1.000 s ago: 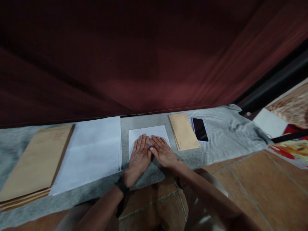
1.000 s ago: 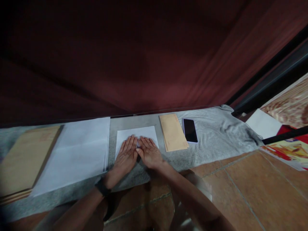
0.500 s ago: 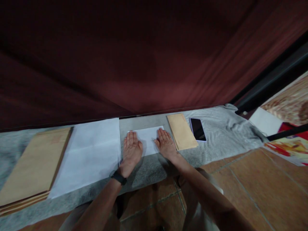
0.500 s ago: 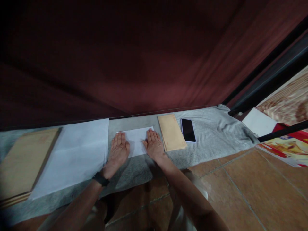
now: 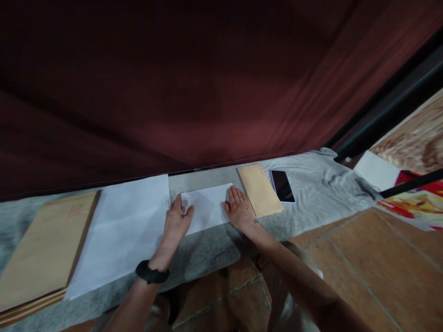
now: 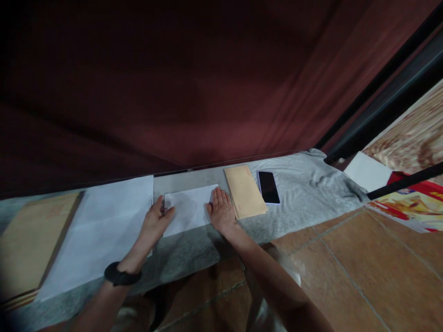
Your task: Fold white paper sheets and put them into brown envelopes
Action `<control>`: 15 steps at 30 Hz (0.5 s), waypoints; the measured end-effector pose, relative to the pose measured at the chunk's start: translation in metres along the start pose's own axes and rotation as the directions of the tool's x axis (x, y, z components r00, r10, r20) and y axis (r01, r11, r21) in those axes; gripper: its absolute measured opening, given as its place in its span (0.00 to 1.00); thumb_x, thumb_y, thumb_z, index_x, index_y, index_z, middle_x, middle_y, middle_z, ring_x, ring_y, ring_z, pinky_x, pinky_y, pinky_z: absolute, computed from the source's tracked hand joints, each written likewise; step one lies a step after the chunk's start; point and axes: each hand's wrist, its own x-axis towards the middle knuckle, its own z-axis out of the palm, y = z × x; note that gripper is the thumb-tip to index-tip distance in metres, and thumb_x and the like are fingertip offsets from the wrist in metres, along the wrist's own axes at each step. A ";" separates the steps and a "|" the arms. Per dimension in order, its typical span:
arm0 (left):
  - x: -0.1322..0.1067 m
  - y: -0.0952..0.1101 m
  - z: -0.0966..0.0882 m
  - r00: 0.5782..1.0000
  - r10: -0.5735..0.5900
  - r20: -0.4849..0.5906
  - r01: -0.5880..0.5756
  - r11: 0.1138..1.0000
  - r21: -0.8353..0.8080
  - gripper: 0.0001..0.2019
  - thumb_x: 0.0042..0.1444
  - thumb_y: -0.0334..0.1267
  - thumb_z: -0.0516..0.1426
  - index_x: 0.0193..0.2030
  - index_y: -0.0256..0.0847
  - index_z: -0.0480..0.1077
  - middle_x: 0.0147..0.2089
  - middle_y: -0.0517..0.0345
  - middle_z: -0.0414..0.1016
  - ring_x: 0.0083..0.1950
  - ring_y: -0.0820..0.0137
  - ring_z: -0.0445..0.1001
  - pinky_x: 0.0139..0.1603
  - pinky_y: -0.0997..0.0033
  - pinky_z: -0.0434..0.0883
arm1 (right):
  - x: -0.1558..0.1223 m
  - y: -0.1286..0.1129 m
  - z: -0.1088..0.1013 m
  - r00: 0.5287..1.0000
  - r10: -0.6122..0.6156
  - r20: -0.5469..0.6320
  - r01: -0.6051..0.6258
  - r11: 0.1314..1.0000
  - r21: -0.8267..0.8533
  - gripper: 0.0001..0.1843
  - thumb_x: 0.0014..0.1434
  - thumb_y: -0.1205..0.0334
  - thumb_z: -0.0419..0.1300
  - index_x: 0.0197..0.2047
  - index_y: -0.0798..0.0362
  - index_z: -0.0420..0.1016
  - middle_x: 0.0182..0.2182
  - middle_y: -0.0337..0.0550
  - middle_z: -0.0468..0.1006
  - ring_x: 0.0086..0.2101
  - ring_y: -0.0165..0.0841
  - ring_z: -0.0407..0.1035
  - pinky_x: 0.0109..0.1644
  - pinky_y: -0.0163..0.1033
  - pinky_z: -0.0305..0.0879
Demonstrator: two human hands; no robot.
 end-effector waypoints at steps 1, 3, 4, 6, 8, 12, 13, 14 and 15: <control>0.001 0.000 -0.001 0.998 -0.055 -0.006 0.054 0.997 -0.063 0.35 0.55 0.45 0.59 0.68 0.34 0.61 0.56 0.40 0.75 0.54 0.54 0.77 0.59 0.51 0.72 | 0.000 0.000 -0.001 1.000 0.002 0.005 -0.002 1.000 0.002 0.33 0.72 0.54 0.49 0.72 0.67 0.55 0.70 0.63 0.58 0.69 0.48 0.53 0.71 0.57 0.52; 0.002 0.002 -0.002 0.991 -0.133 -0.019 0.126 0.966 -0.224 0.35 0.51 0.42 0.61 0.67 0.37 0.63 0.53 0.45 0.76 0.51 0.57 0.78 0.57 0.53 0.73 | 0.001 -0.001 -0.002 1.000 0.004 0.011 -0.004 1.000 0.014 0.33 0.72 0.54 0.48 0.73 0.66 0.54 0.70 0.63 0.57 0.69 0.49 0.53 0.71 0.59 0.52; 0.002 0.004 -0.002 0.988 -0.154 -0.009 0.144 0.938 -0.316 0.35 0.50 0.40 0.62 0.67 0.38 0.63 0.51 0.47 0.77 0.49 0.59 0.78 0.56 0.55 0.74 | 0.001 -0.001 -0.004 1.000 0.008 0.014 -0.008 1.000 0.021 0.33 0.72 0.55 0.48 0.73 0.66 0.54 0.70 0.63 0.57 0.69 0.49 0.53 0.71 0.59 0.52; 0.002 0.009 -0.003 0.981 -0.189 0.044 0.187 0.860 -0.475 0.36 0.50 0.37 0.61 0.68 0.40 0.61 0.46 0.52 0.78 0.44 0.62 0.79 0.52 0.58 0.75 | 0.002 -0.003 -0.009 1.000 0.012 0.029 -0.013 0.999 0.040 0.33 0.72 0.55 0.48 0.73 0.67 0.54 0.70 0.64 0.57 0.69 0.49 0.52 0.71 0.60 0.52; 0.000 0.016 -0.005 0.962 -0.254 0.097 0.262 0.772 -0.579 0.38 0.49 0.35 0.61 0.69 0.41 0.59 0.43 0.55 0.78 0.41 0.64 0.79 0.49 0.61 0.76 | 0.003 -0.007 -0.017 0.998 -0.032 0.061 0.027 0.996 0.079 0.33 0.72 0.54 0.48 0.73 0.65 0.54 0.71 0.62 0.56 0.70 0.48 0.50 0.71 0.59 0.52; -0.004 0.036 -0.015 0.925 -0.330 0.190 0.356 0.575 -0.736 0.41 0.46 0.35 0.64 0.70 0.43 0.59 0.41 0.58 0.78 0.39 0.66 0.79 0.47 0.62 0.77 | -0.003 -0.025 -0.040 0.934 -0.339 0.113 0.308 0.924 0.226 0.41 0.71 0.44 0.50 0.76 0.58 0.44 0.74 0.53 0.50 0.72 0.42 0.44 0.74 0.54 0.48; -0.005 0.041 -0.017 0.925 -0.316 0.212 0.357 0.529 -0.770 0.41 0.46 0.36 0.64 0.69 0.43 0.60 0.41 0.59 0.79 0.39 0.66 0.79 0.47 0.62 0.77 | -0.005 -0.030 -0.045 0.905 -0.411 0.112 0.374 0.892 0.253 0.45 0.69 0.41 0.53 0.77 0.58 0.41 0.74 0.53 0.48 0.72 0.42 0.42 0.75 0.55 0.46; -0.007 0.046 -0.019 0.929 -0.294 0.227 0.350 0.490 -0.799 0.40 0.45 0.36 0.65 0.68 0.43 0.61 0.42 0.59 0.79 0.41 0.66 0.79 0.47 0.62 0.77 | -0.008 -0.034 -0.049 0.889 -0.446 0.104 0.407 0.873 0.269 0.48 0.67 0.40 0.55 0.77 0.59 0.40 0.74 0.54 0.48 0.72 0.43 0.42 0.75 0.55 0.44; -0.008 0.051 -0.021 0.935 -0.269 0.232 0.336 0.458 -0.823 0.40 0.45 0.37 0.65 0.68 0.43 0.62 0.43 0.58 0.80 0.42 0.65 0.80 0.48 0.62 0.77 | -0.010 -0.038 -0.052 0.888 -0.451 0.091 0.411 0.866 0.284 0.47 0.68 0.43 0.56 0.77 0.61 0.42 0.74 0.56 0.49 0.72 0.43 0.44 0.76 0.55 0.43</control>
